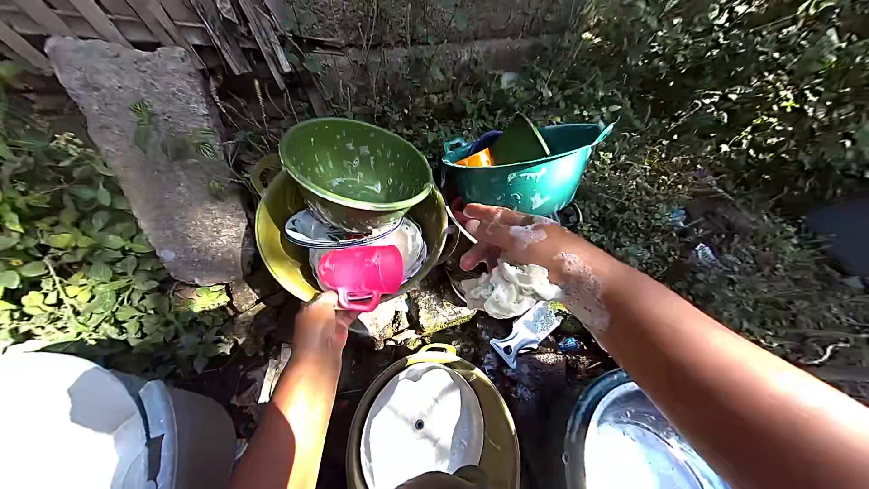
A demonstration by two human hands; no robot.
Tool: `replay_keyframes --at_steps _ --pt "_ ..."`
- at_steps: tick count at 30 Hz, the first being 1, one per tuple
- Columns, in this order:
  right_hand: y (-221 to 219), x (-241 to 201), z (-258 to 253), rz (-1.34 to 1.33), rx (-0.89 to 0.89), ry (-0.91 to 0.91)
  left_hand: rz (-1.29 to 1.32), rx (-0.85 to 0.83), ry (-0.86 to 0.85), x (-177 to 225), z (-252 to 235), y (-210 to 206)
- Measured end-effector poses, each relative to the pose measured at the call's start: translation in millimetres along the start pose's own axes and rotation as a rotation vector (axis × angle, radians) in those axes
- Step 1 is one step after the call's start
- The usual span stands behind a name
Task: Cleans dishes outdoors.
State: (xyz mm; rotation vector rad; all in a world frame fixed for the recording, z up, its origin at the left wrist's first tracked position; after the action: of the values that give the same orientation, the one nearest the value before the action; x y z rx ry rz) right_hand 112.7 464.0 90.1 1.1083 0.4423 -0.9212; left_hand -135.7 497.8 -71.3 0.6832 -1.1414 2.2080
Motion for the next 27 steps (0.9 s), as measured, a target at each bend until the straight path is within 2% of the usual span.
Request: replay_keyframes --at_steps 3,5,8,11,16,22,25,27 --pt "19 29 19 0.046 0.013 0.007 0.108 -0.078 0.008 -8 -28 -48" --pt "29 55 33 0.01 0.044 -0.036 0.093 -0.111 -0.008 -12 -43 -84" --pt "41 96 51 -0.081 0.098 -0.06 0.203 -0.127 -0.023 -25 -67 -136" --pt "47 125 71 -0.153 0.128 -0.098 0.203 -0.166 0.024 -45 -94 -163" --pt "53 179 93 -0.278 0.223 -0.176 -0.155 -0.211 0.159 -88 -117 -174" --pt "52 262 127 -0.666 0.332 -0.256 0.02 -0.25 0.176 -101 -113 -160" --pt "54 294 152 -0.735 0.446 -0.306 -0.012 -0.257 0.187 -99 -112 -154" --pt "59 313 174 -0.882 0.545 -0.298 -0.06 -0.272 0.185 -101 -102 -154"
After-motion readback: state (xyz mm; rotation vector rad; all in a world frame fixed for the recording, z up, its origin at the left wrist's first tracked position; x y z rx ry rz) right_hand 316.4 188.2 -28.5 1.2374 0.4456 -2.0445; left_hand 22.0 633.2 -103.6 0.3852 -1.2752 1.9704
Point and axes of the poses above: each hand's wrist, its own z-axis away from the middle knuckle, its own y-axis out of the back of the hand, x = y × z, the point moved 5 cm from there along -z, towards the middle knuckle, and after that the axes turned 15 degrees about z, right-handed, at the moved point
